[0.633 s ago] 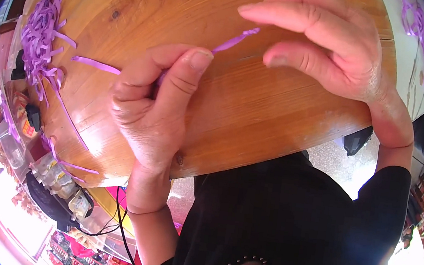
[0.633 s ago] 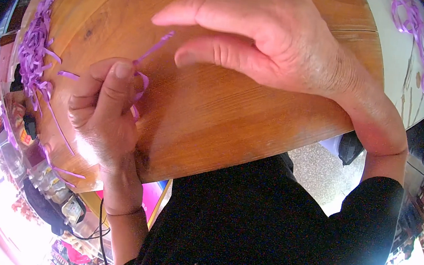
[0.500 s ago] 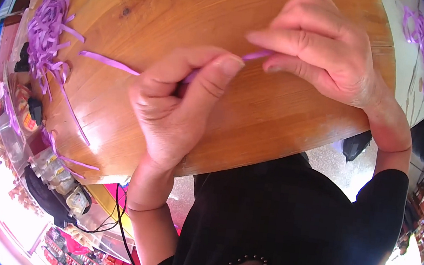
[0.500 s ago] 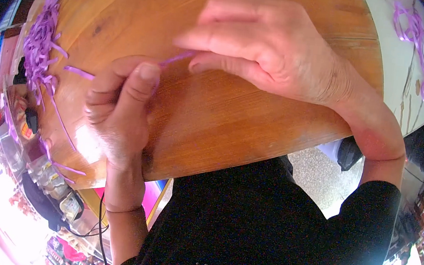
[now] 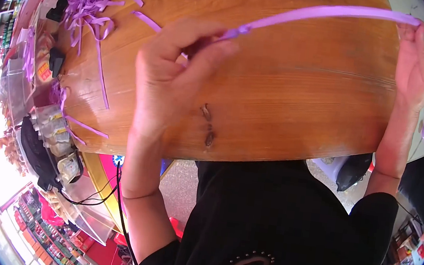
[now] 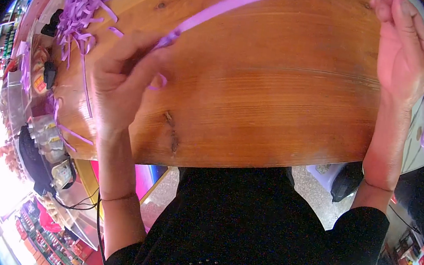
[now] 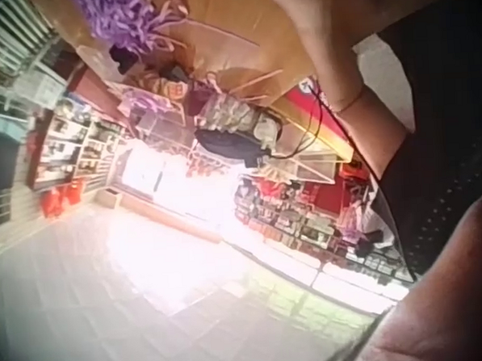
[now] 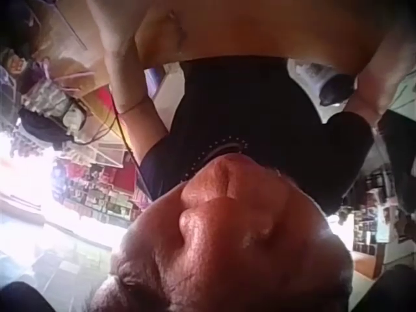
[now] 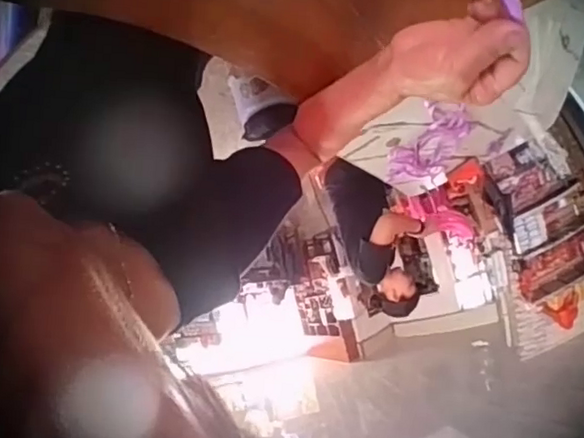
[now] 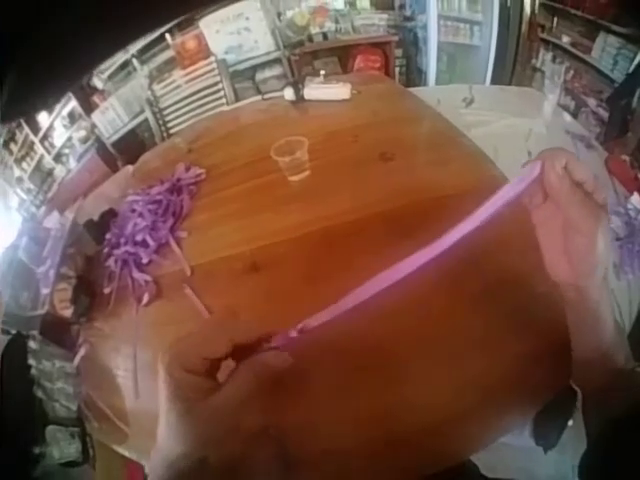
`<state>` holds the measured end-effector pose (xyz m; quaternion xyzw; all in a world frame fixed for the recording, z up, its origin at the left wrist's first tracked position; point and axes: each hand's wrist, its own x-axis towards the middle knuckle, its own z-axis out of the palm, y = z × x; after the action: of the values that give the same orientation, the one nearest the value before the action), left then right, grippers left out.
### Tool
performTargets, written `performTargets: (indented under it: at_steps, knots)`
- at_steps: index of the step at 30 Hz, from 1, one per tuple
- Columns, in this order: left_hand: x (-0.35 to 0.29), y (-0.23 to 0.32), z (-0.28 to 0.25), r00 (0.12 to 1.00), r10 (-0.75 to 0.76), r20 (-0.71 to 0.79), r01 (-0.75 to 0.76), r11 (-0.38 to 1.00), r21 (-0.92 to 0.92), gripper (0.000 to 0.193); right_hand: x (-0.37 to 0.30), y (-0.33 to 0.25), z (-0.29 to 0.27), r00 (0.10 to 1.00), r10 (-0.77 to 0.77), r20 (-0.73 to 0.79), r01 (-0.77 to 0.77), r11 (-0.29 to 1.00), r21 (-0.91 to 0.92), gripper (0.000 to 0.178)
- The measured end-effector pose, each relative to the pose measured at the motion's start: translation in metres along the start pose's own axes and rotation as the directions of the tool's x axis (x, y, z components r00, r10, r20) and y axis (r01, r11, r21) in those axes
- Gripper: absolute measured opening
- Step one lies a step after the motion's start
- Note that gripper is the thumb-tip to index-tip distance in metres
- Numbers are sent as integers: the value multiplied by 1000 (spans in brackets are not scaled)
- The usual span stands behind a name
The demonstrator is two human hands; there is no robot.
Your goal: The person ties knots in purple ribbons by hand, pulling the ends through loops and tightening them one at a time. They repeat this process along the length of the ribbon, occasionally setting aside the knotted sections on the wooden table.
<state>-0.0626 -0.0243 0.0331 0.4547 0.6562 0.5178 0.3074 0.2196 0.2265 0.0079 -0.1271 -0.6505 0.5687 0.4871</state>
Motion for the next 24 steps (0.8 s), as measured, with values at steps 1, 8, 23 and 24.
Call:
performTargets:
  at_steps: [1, 8, 23, 24]
  knots:
    - [-2, 0, -6, 998, -63, -23, 61, 995, -81, 10, 2, -1, 1, 999, -33, -19, 33, 999, 9, 23]
    - [-17, -10, -3, 999, 20, -27, -23, 992, -128, 8, 0, -47, 141, 950, -45, 309, 306, 335, -891, 31]
    - [-32, 8, 11, 960, -255, 112, 277, 836, -473, 15, -11, -21, 183, 624, -310, 718, 687, 655, -314, 34]
    - [-32, 5, 11, 962, -254, 100, 271, 838, -473, 15, -12, -23, 184, 616, -317, 721, 692, 655, -304, 34]
